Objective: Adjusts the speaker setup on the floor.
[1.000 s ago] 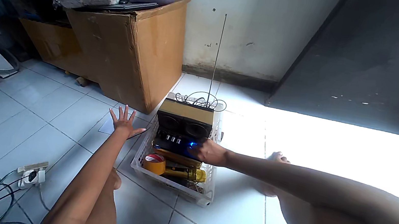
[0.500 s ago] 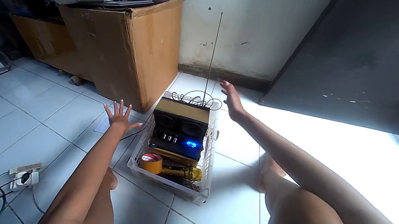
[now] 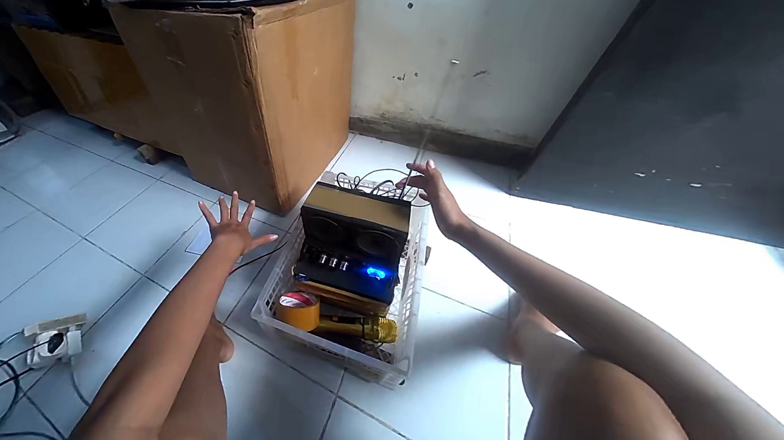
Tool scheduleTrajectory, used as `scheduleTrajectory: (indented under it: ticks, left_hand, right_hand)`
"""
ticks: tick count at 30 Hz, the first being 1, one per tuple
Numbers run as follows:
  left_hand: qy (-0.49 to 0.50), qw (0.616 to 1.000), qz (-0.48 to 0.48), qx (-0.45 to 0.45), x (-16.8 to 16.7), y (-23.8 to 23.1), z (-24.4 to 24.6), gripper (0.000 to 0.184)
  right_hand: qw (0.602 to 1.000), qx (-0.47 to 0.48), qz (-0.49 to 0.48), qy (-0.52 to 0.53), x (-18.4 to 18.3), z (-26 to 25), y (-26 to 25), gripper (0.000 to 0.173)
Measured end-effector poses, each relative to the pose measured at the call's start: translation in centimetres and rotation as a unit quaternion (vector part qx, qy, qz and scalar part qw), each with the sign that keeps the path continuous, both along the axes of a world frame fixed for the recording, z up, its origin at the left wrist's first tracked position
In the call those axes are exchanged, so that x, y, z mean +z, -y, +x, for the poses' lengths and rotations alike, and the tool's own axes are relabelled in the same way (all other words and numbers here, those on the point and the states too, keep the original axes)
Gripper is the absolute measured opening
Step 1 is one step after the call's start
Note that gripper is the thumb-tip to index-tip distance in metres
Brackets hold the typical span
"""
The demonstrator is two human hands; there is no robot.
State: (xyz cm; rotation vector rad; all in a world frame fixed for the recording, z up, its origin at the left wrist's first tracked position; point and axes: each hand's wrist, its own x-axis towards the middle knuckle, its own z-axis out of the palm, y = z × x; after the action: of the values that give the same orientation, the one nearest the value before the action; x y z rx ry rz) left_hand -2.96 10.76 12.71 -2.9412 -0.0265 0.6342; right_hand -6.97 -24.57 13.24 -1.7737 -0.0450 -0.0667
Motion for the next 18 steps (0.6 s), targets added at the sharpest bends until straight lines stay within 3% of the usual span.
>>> scheduleTrajectory:
  ticks: [9, 14, 18]
  left_hand:
    - [0.034, 0.999, -0.024, 0.003, -2.0, -1.2, 0.6, 0.101]
    - [0.037, 0.999, -0.015, -0.003, -1.7, -1.3, 0.6, 0.101]
    - [0.010, 1.000, 0.009, -0.005, -1.2, -1.4, 0.4, 0.095]
  right_hand:
    - [0.987, -0.137, 0.082, -0.022, -0.9, -0.4, 2.9, 0.084]
    - [0.960, -0.230, 0.131, -0.094, -1.1, -0.9, 2.0, 0.072]
    - [0.963, -0.235, 0.058, -0.120, -2.9, -1.3, 1.7, 0.046]
